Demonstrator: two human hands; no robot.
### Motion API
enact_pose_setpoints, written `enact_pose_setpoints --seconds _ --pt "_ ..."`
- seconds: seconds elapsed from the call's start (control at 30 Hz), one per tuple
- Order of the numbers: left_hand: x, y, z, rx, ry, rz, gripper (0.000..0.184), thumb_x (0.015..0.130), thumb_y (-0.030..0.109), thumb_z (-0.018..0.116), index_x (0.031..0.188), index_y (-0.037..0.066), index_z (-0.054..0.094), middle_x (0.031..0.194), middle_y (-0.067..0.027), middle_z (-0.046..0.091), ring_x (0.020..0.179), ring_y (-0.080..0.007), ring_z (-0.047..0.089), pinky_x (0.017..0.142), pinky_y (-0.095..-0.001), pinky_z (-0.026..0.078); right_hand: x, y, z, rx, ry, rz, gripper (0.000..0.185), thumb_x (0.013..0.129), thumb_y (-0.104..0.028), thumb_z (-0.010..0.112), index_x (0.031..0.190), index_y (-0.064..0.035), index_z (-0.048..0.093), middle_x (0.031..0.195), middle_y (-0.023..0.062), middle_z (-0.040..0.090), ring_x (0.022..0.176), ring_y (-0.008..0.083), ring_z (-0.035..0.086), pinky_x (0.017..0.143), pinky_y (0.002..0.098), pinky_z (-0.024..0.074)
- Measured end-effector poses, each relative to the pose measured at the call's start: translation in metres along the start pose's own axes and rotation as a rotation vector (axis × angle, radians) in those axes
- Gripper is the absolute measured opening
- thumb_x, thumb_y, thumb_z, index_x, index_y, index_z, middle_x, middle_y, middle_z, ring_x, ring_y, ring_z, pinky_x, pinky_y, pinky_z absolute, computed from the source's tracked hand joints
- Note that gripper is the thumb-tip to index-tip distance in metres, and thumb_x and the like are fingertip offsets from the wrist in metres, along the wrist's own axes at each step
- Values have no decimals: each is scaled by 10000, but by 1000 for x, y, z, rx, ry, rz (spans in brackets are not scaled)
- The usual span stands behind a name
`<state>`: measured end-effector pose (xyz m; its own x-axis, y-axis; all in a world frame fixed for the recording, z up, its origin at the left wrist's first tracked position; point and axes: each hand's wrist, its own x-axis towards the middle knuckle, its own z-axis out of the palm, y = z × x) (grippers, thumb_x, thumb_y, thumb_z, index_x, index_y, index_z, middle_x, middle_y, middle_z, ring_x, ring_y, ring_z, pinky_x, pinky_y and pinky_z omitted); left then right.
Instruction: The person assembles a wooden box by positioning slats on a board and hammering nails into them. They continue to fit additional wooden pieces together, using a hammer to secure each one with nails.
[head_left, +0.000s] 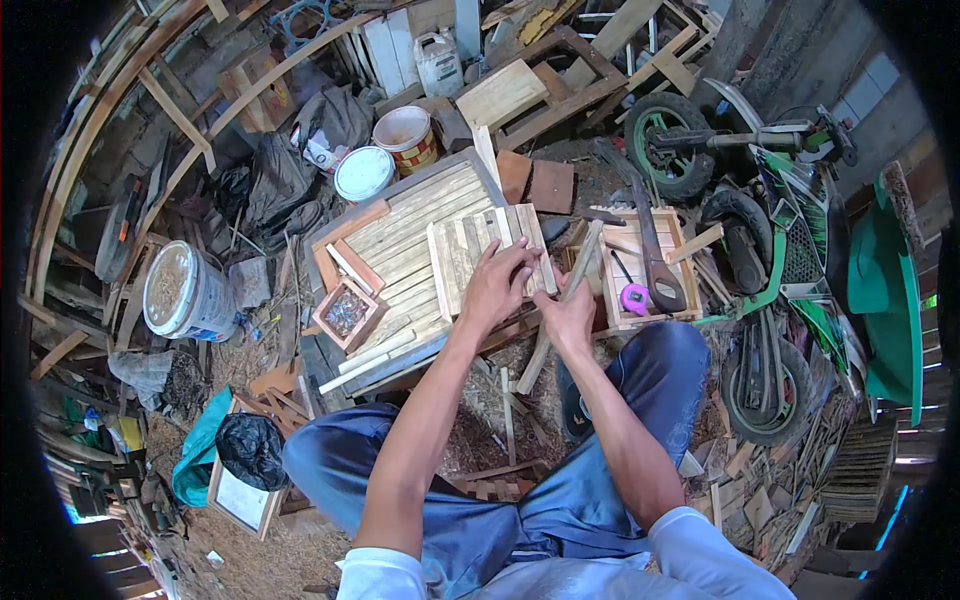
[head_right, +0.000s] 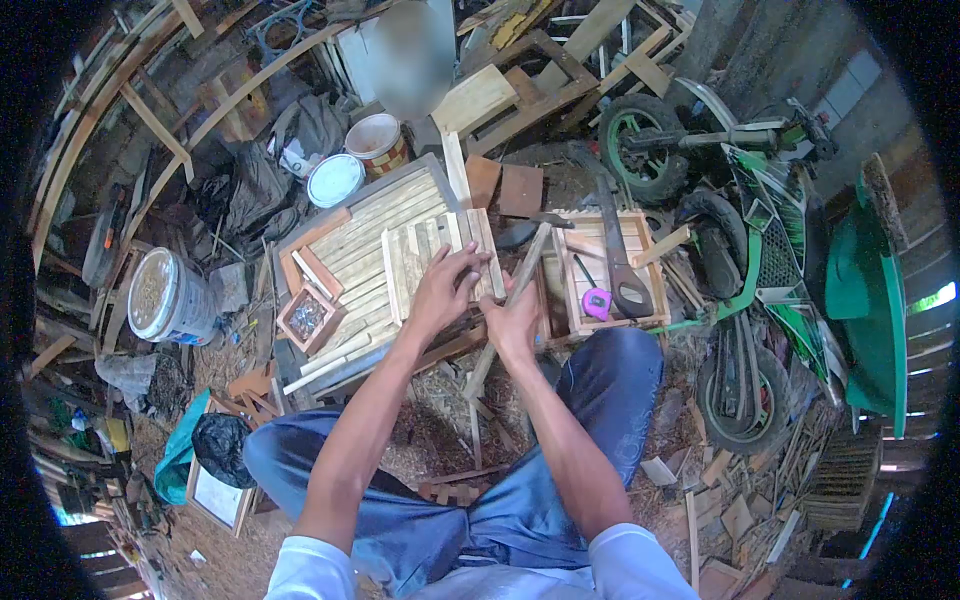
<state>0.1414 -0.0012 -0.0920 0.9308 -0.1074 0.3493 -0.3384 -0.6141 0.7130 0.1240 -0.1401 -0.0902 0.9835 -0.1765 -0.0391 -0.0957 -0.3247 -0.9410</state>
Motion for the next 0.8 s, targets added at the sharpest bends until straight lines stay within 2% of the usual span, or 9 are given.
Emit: enact_pose_setpoints --seconds 0.13,0.23,0.33,0.53,0.63,0.73,0.8 --pt "-1 2 0 30 -12 2 162 903 58 571 1055 50 626 1225 -54 656 1306 -258 493 1153 -506 266 -8 -13 -2 -109 8 -36 373 740 -110 706 1012 48 507 1068 265 658 960 384 661 826 437 496" --pt "-2 3 -2 33 -22 15 139 910 56 566 1040 49 614 1224 -50 658 1307 -258 493 1152 -508 264 -8 -4 3 -38 52 -146 366 747 -108 697 1018 56 513 1053 274 653 925 411 655 802 445 497" --pt "-2 2 -1 15 -2 24 122 915 55 561 1030 49 600 1221 -47 661 1306 -257 494 1150 -512 264 -7 2 3 -161 58 -168 368 740 -130 711 1007 35 520 1094 209 685 908 353 680 798 424 511" --pt "-2 0 1 8 4 16 121 922 56 549 1033 55 598 1220 -51 659 1309 -251 493 1152 -512 259 -2 11 1 -145 70 -234 288 786 -102 689 975 11 502 1067 185 701 943 323 682 816 404 510" --pt "-1 2 0 37 21 36 143 905 74 566 1037 69 622 1189 -42 662 1284 -252 513 1137 -506 280 0 6 -7 -56 -30 -57 232 833 -21 644 981 -8 466 1124 210 672 1060 291 662 838 367 504" --pt "0 3 -1 85 9 68 151 897 73 577 1044 84 614 1176 -38 657 1280 -250 511 1130 -506 288 10 38 -5 192 -19 -54 283 794 -43 682 1002 18 501 1103 171 702 1011 276 675 882 365 487" --pt "0 3 -1 95 9 77 158 893 71 581 1048 89 607 1166 -40 654 1279 -249 508 1127 -507 292 12 47 -2 183 -28 -48 291 790 -28 690 1004 12 497 1106 152 706 1021 246 674 888 352 485"
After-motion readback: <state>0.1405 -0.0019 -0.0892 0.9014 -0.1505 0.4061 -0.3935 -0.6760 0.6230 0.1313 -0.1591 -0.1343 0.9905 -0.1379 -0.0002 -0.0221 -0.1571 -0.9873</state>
